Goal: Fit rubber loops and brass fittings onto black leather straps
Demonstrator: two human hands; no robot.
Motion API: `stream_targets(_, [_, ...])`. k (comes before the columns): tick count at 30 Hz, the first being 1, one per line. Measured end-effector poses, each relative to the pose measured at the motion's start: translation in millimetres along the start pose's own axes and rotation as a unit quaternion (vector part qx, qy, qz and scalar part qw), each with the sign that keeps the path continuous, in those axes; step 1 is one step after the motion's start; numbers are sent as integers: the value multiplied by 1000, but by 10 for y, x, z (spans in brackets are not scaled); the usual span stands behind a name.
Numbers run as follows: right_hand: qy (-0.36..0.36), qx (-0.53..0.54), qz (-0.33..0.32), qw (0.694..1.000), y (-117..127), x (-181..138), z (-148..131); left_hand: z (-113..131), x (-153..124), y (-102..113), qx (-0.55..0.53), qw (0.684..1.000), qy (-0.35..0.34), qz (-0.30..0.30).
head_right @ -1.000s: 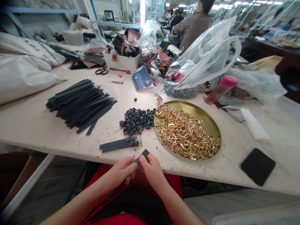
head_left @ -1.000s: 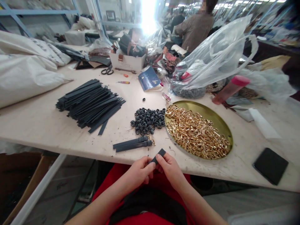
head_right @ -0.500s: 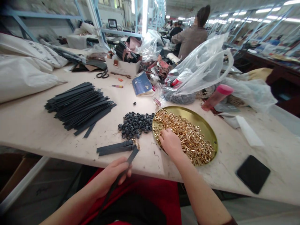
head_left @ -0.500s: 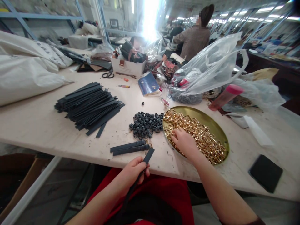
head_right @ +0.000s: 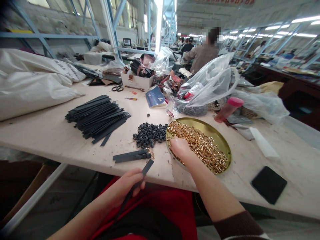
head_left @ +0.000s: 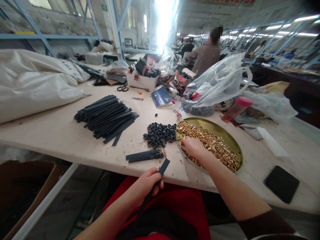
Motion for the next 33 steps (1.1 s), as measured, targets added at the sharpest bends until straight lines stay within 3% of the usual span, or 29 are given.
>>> stream_targets(11, [11,53,-45,998,-154,192,173,15,-71,60,-106,994,21,14])
stream_targets(16, [14,110,-1,994,-85,119,218,7,-15,64,-109,993,36,10])
stream_targets(21, [-10,199,83,976,59,-185,168,161,157,57,-61,998,-15,19])
stream_targets(22, [-8,259,86,962,47,-263,105,227,195,52,-43,998,-34,27])
stream_targets(23, [-9,375,81,923,8,-338,30,297,229,45,-25,998,-54,37])
stream_targets(26, [-13,661,20,750,-184,-526,-297,467,308,-6,13,994,-93,52])
stream_targets(28, [-13,753,-22,658,-290,-611,-519,510,339,-43,21,994,-100,49])
stream_targets(30, [-11,798,-54,600,-368,-658,-675,503,349,-54,27,994,-98,49])
stream_targets(33, [-11,813,-75,577,-444,-684,-765,452,334,-23,37,994,-88,56])
Point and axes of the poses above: each hand's wrist, its own x-axis towards the middle knuckle, its own y-axis out of the back of the hand, z = x × y, the point moved 8 cm from there along x, towards the middle knuckle, and after that the axes turned 3 degrees about y, right-handed, at the moved point
